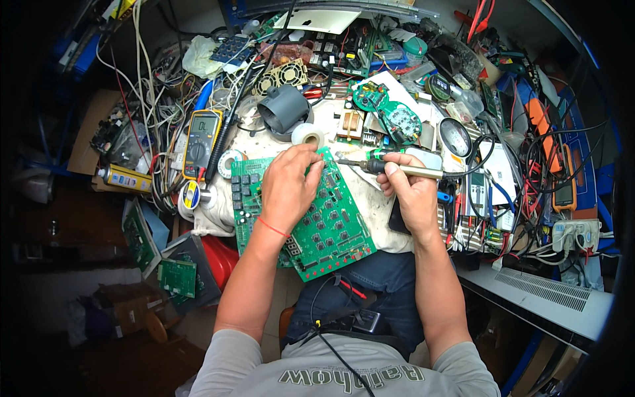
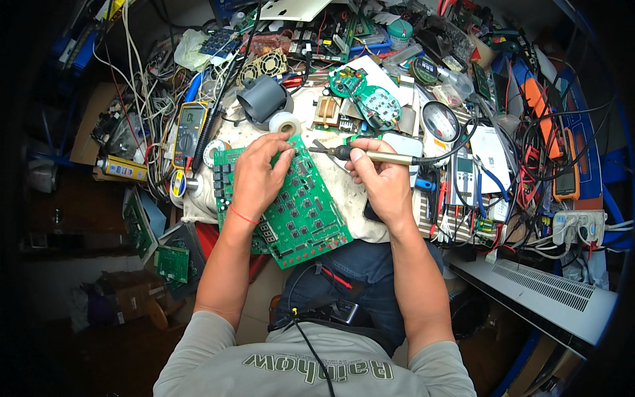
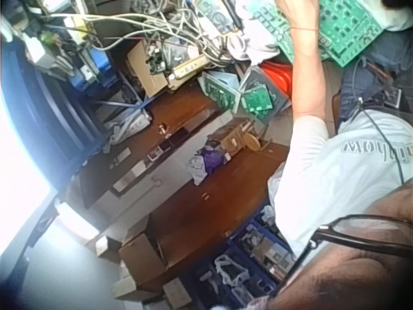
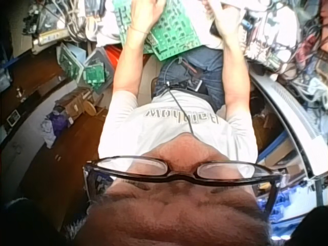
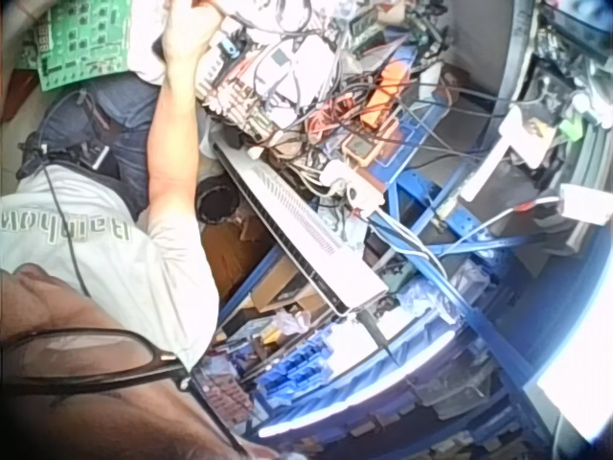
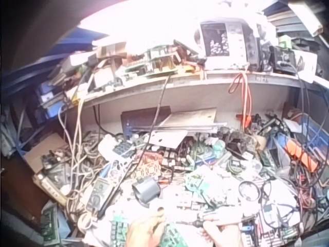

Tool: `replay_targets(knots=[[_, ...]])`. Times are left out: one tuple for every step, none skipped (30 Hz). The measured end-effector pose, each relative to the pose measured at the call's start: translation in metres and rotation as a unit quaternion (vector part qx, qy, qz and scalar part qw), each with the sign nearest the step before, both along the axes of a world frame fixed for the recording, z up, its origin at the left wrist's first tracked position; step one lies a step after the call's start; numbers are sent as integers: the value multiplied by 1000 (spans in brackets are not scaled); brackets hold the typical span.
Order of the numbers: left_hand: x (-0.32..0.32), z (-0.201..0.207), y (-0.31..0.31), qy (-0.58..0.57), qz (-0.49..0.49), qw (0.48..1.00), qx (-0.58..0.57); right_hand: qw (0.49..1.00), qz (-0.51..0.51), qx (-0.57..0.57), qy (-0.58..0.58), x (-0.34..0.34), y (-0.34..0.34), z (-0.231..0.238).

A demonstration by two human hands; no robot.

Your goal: The person uses a soldering iron to reflow solder joints on a green circuit board, then inspects the board with a magnifying lamp and tests it with a multimeter. They repeat soldering and inspection steps on different areas of the board.

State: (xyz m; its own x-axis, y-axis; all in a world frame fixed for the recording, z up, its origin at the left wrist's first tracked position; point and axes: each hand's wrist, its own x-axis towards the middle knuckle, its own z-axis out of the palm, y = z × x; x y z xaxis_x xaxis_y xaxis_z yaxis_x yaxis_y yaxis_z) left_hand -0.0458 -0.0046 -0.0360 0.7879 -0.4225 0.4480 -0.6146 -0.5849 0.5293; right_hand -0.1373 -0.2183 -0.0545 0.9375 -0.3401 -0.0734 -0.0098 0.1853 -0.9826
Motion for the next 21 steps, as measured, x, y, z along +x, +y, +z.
replay_targets(knots=[[0, 1, 0, 2, 0, 1000, 1, 1000, 1, -2, -2, 0, 0, 0], [0, 1, 0, 4, 1, 1000, 2, 1000, 0, -2, 0, 0, 0, 1], [-1, 2, 0, 6, 1, 1000, 2, 1000, -1, 0, 2, 0, 0, 1], [-1, 2, 0, 6, 0, 1000, 4, 1000, 0, 1, 2, -1, 0, 1], [-1, 3, 0, 6, -1, 1000, 5, 1000, 0, 4, 1, -1, 0, 1], [-1, 3, 0, 6, -1, 1000, 4, 1000, 1, 9, 0, -1, 0, 1], [-1, 3, 0, 11, -2, 1000, 2, 1000, 1, 5, 3, -1, 0, 2], [-2, 4, 1, 17, -2, 1000, -2, 1000, 2, 5, 0, -1, 0, 2], [-2, 4, 1, 25, -2, 1000, -6, 1000, 3, 6, 0, -1, 0, 2], [-2, 4, 1, 19, -1, 1000, -1, 1000, 2, 8, 3, -1, 0, 2], [-2, 4, 1, 15, -1, 1000, 3, 1000, 2, 9, 2, -1, 0, 2], [-2, 4, 1, 12, 0, 1000, 7, 1000, 2, 9, 3, -1, 0, 2], [-2, 4, 1, 10, 0, 1000, 9, 1000, 2, 10, 4, -1, 0, 2], [-2, 4, 1, 9, 1, 1000, 10, 1000, 2, 11, 6, -1, 0, 2], [-3, 4, 1, 9, 3, 1000, 11, 1000, 2, 9, 4, -1, 0, 2], [-3, 5, 1, 10, 2, 1000, 12, 1000, 2, 9, 4, -1, 0, 1], [-3, 5, 1, 12, 1, 1000, 12, 1000, 2, 9, 4, -1, 0, 1], [-3, 5, 1, 14, 0, 1000, 11, 1000, 3, 8, 2, -1, 0, 1], [-3, 5, 1, 13, 0, 1000, 12, 1000, 3, 9, 1, -1, 0, 1], [-3, 5, 0, 12, 0, 1000, 13, 1000, 4, 9, 1, -1, 0, 1], [-2, 6, 0, 11, -1, 1000, 13, 1000, 4, 10, 0, -1, 0, 1]])
